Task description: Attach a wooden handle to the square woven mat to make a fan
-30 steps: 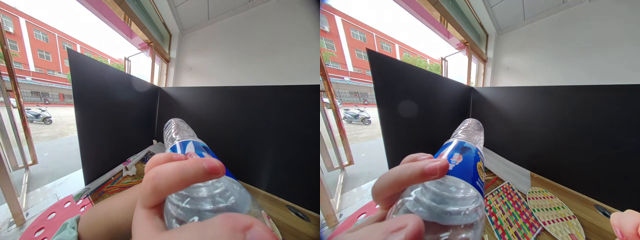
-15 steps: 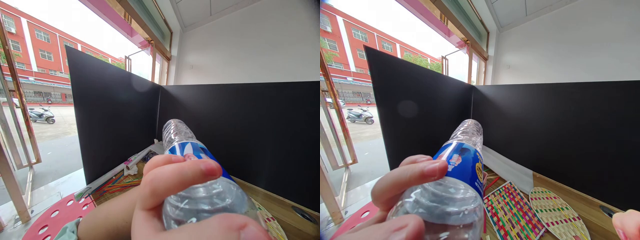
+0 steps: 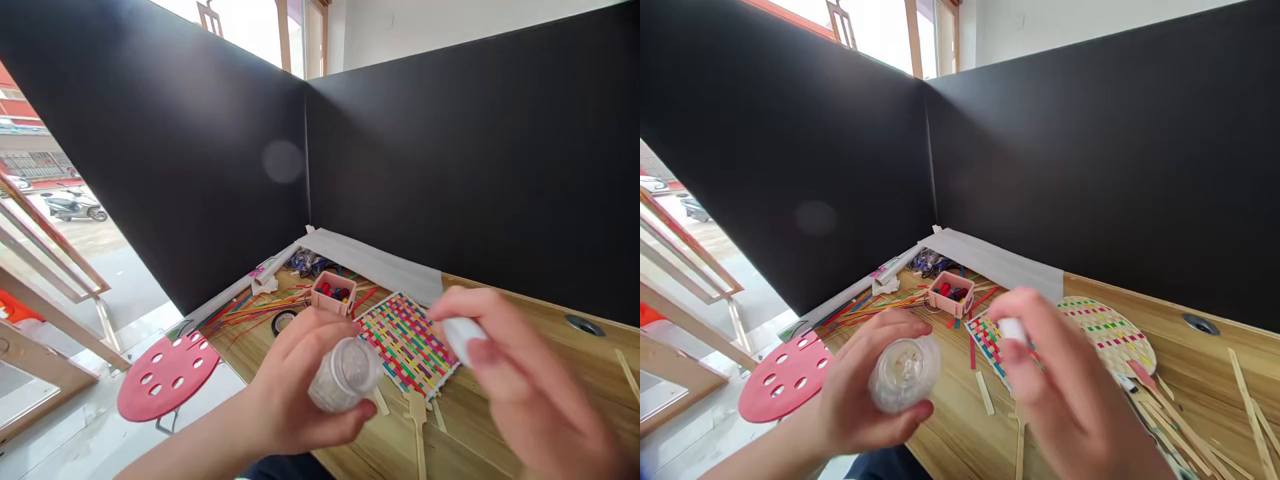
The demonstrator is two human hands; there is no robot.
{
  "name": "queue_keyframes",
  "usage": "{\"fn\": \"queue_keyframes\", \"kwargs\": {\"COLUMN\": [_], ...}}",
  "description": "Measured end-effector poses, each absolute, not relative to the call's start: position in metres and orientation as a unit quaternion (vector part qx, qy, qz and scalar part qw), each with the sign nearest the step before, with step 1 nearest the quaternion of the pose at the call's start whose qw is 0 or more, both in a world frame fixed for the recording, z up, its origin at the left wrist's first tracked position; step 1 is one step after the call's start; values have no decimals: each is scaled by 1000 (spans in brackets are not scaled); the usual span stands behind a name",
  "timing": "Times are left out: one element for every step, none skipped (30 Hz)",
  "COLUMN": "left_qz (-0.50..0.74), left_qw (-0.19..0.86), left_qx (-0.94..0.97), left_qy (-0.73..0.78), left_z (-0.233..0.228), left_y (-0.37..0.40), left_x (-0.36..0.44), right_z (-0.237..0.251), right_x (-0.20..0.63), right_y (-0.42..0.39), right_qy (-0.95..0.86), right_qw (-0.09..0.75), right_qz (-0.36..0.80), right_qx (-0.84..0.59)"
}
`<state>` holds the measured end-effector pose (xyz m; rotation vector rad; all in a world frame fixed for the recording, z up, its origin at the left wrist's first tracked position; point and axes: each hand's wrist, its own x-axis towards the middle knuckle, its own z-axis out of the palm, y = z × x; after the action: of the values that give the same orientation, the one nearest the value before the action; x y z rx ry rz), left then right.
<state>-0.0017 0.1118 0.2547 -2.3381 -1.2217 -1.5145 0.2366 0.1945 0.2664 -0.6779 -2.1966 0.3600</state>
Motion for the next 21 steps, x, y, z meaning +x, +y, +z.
{"fn": "queue_keyframes", "kwargs": {"left_qz": [-476,-454,-435,-417,-402,-389,-377,-364,-351,-340,-331,-326,-325,-328,-335,-342,-345,-343,-334,-322,-306], "left_qw": [8,-32,-66,-93,-113,-128,-141,-152,-161,-167,-173,-177,-182,-183,-179,-167,-146,-117,-82,-44,-7], "left_qx": [-767,-763,-757,-755,-754,-753,-754,-754,-755,-755,-756,-756,-753,-747,-740,-733,-728,-725,-727,-732,-739], "left_qy": [-429,-459,-483,-497,-507,-514,-520,-525,-531,-535,-538,-540,-543,-548,-555,-564,-575,-585,-594,-599,-601], "left_z": [247,239,231,225,221,218,216,215,216,216,216,216,215,214,212,210,207,205,202,199,197], "left_y": [113,114,114,113,112,111,110,109,108,108,108,109,109,110,110,111,112,114,115,117,119], "left_x": [-7,-11,-14,-17,-19,-20,-22,-23,-24,-25,-26,-26,-26,-26,-25,-24,-22,-19,-16,-13,-10], "right_z": [274,279,282,283,282,279,276,273,270,268,267,266,266,265,263,260,256,251,246,242,238], "right_x": [220,205,193,184,177,173,171,170,170,170,171,171,170,168,164,159,152,145,138,132,128], "right_y": [190,186,184,184,185,187,190,193,197,201,204,206,206,205,203,199,195,191,188,185,184], "right_qy": [-885,-900,-907,-913,-916,-917,-918,-918,-917,-918,-919,-921,-925,-931,-936,-938,-936,-929,-921,-911,-900], "right_qw": [355,317,287,260,237,222,214,211,209,206,200,192,183,179,182,191,197,209,218,219,218], "right_qz": [180,205,225,244,262,280,294,306,314,321,326,326,320,301,268,223,171,118,84,66,57], "right_qx": [-240,-219,-211,-200,-190,-176,-160,-142,-125,-110,-98,-89,-90,-105,-137,-181,-235,-282,-312,-342,-374]}}
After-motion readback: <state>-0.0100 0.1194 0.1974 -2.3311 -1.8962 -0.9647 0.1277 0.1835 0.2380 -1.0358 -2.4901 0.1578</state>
